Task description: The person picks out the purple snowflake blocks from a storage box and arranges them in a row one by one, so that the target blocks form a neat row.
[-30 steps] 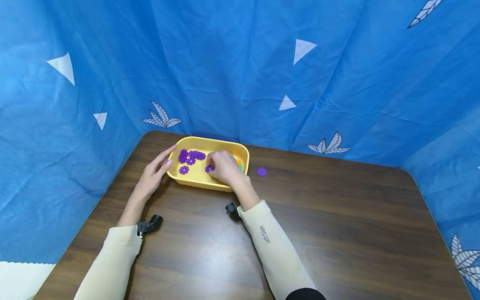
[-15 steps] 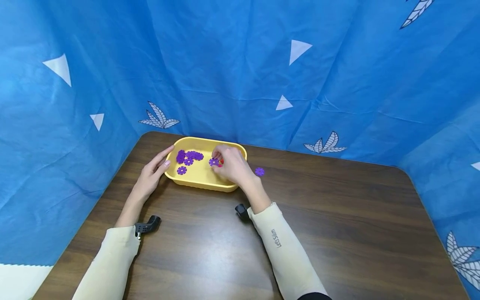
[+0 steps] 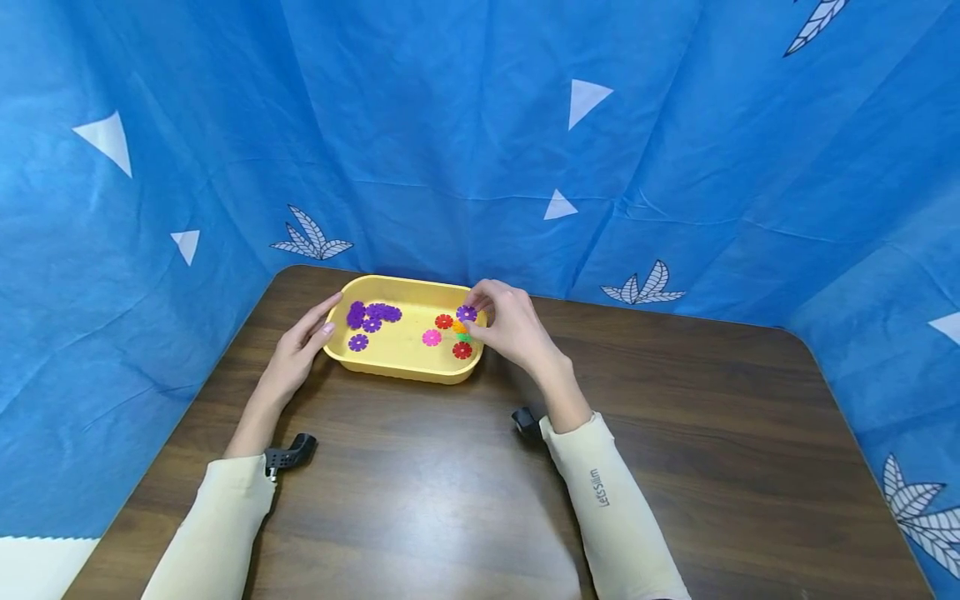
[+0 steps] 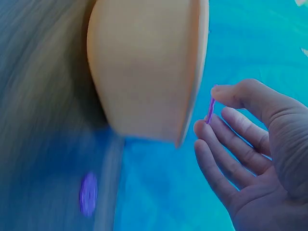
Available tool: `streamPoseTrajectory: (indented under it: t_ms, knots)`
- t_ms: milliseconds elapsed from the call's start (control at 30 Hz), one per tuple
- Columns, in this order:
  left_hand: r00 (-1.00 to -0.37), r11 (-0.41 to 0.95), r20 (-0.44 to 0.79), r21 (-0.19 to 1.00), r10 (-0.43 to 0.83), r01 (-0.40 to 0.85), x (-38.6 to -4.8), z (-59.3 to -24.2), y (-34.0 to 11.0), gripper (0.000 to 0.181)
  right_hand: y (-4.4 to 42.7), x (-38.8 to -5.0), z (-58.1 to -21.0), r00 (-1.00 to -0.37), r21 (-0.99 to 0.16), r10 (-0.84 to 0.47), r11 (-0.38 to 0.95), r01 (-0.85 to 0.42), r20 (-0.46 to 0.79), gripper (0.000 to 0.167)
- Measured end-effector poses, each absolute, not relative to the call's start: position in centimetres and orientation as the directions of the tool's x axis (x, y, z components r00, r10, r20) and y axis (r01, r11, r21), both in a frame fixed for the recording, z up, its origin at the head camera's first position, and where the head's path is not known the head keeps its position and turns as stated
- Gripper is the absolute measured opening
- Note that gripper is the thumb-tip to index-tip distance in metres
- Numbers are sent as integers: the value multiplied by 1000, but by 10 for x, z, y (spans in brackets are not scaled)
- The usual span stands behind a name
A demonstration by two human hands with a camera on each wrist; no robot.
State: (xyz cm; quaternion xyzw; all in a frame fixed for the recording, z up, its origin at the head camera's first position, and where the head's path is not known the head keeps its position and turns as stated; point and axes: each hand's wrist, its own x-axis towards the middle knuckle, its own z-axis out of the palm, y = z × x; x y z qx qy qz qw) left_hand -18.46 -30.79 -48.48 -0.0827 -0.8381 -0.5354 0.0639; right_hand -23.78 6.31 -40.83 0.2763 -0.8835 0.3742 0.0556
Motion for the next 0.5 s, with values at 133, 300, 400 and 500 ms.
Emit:
streamPoseTrajectory:
  t_ms: [133, 300, 400, 500]
  knots:
    - [-975, 414, 210, 883, 76, 223, -186, -486, -308, 50, 88, -239, -411, -856, -629, -426, 588, -508, 293, 26]
    - [-974, 410, 211, 884, 78, 224, -186, -487, -308, 50, 117, -238, -416, -874, -601, -404, 639, -480, 269, 25]
    - [-974, 402, 211, 887, 81, 226, -186, -486, -308, 51, 132, -236, -421, -881, -578, -398, 668, -469, 255, 24]
    - [-975, 407, 209, 886, 79, 223, -185, -486, -308, 51, 144, -236, -426, -886, -553, -399, 695, -459, 234, 23]
